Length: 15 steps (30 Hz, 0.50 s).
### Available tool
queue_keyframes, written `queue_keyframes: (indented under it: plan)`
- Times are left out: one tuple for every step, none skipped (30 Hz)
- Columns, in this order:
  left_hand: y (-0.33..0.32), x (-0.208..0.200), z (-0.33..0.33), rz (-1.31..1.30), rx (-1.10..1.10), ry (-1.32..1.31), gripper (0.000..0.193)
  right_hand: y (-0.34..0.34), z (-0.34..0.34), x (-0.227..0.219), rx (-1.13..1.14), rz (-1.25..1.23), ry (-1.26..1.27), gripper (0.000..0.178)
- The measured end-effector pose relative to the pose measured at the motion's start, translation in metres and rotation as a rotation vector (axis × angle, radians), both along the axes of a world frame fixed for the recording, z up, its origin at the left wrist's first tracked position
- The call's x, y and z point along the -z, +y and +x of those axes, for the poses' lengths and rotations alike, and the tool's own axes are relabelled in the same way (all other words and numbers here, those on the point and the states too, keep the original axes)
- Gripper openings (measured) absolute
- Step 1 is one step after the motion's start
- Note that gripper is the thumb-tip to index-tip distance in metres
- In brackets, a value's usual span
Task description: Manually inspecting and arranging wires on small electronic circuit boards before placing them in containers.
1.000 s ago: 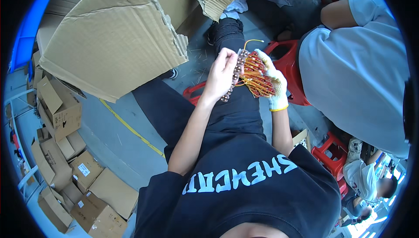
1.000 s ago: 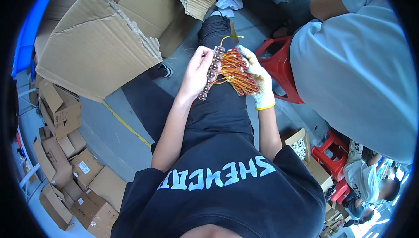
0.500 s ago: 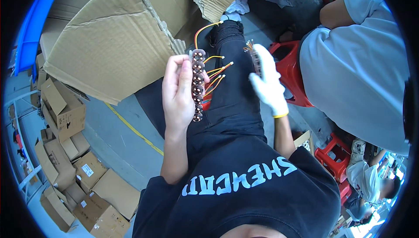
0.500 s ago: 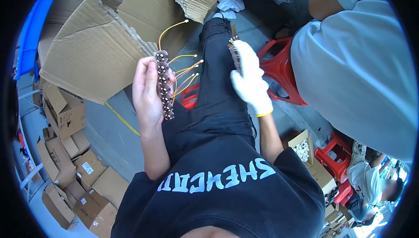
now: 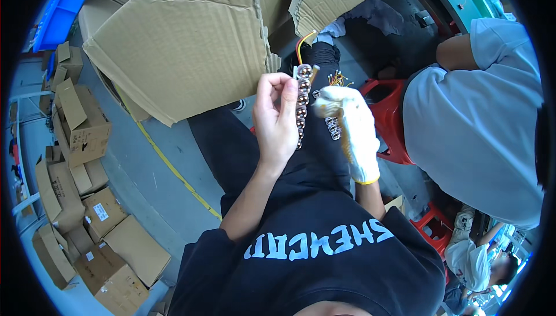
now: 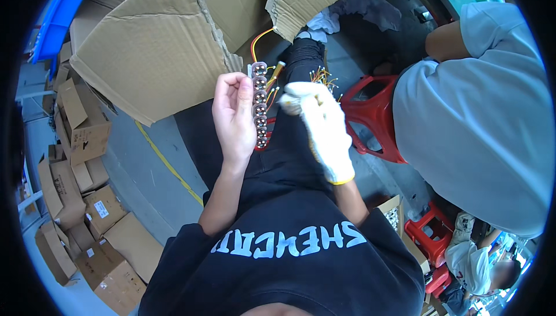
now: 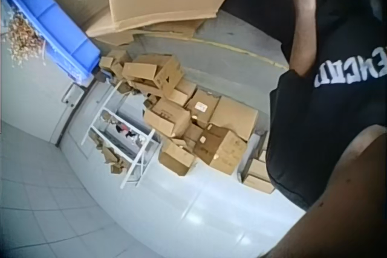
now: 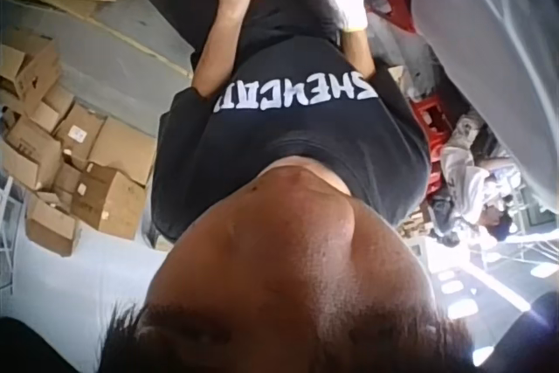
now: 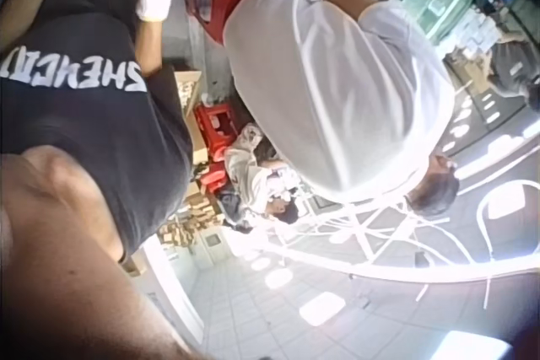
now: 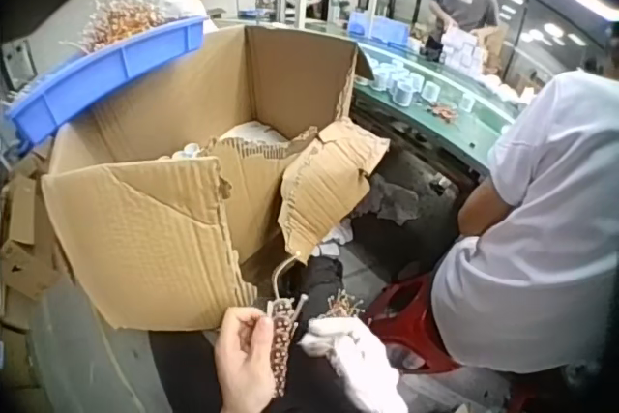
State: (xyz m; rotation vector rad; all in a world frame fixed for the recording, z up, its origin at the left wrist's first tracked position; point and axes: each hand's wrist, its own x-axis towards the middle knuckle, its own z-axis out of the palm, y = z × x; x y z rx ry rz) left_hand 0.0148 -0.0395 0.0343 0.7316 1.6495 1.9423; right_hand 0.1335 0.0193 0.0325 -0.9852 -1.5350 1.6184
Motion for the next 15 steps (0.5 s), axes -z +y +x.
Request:
queue_keyframes:
  plan:
    - [0.001, -0.001, 0.002, 0.032, -0.029, 0.025, 0.016, -0.004, -0.007, -0.007, -0.03, -0.094, 0.167, 0.019]
    - [0.001, 0.0, 0.005, 0.038, -0.033, 0.024, 0.016, -0.004, -0.013, -0.01, -0.034, -0.089, 0.166, 0.019]
    - [0.001, 0.001, 0.007, 0.028, -0.033, 0.056, 0.015, -0.002, -0.022, -0.012, -0.038, 0.05, 0.062, 0.019]
    - [0.001, 0.001, 0.008, 0.017, -0.034, 0.089, 0.013, 0.0, -0.029, -0.014, -0.042, 0.189, -0.042, 0.018]
    - [0.001, 0.001, 0.008, 0.005, -0.037, 0.122, 0.012, 0.0, -0.035, -0.014, -0.047, 0.327, -0.145, 0.018]
    - [0.002, 0.002, 0.008, 0.01, -0.044, 0.122, 0.012, -0.001, -0.039, -0.014, -0.053, 0.332, -0.143, 0.018]
    - [0.003, 0.002, 0.008, -0.004, -0.062, 0.136, 0.012, -0.004, -0.042, -0.011, -0.014, 0.518, -0.184, 0.018]
    - [0.003, 0.0, 0.007, -0.018, -0.083, 0.149, 0.013, -0.007, -0.045, -0.01, 0.022, 0.703, -0.221, 0.018]
    - [0.002, -0.002, 0.006, -0.034, -0.105, 0.162, 0.013, -0.009, -0.047, -0.01, 0.06, 0.888, -0.256, 0.018]
    - [0.002, -0.003, 0.004, -0.033, -0.117, 0.16, 0.013, -0.011, -0.049, -0.011, 0.048, 0.891, -0.252, 0.018]
    - [0.001, -0.005, 0.001, -0.014, -0.084, 0.113, 0.013, -0.013, -0.05, -0.012, 0.053, 0.743, -0.17, 0.019]
    - [0.001, -0.007, -0.001, 0.006, -0.05, 0.065, 0.013, -0.015, -0.051, -0.012, 0.058, 0.594, -0.092, 0.02]
    - [0.001, -0.008, -0.002, 0.026, -0.013, 0.017, 0.013, -0.016, -0.052, -0.012, 0.064, 0.444, -0.018, 0.021]
    - [0.001, -0.008, -0.002, 0.028, -0.02, 0.013, 0.013, -0.015, -0.052, -0.009, 0.057, 0.445, -0.02, 0.021]
    - [0.001, -0.009, -0.001, 0.051, -0.026, -0.057, 0.013, -0.014, -0.052, -0.005, 0.045, 0.479, -0.001, 0.021]
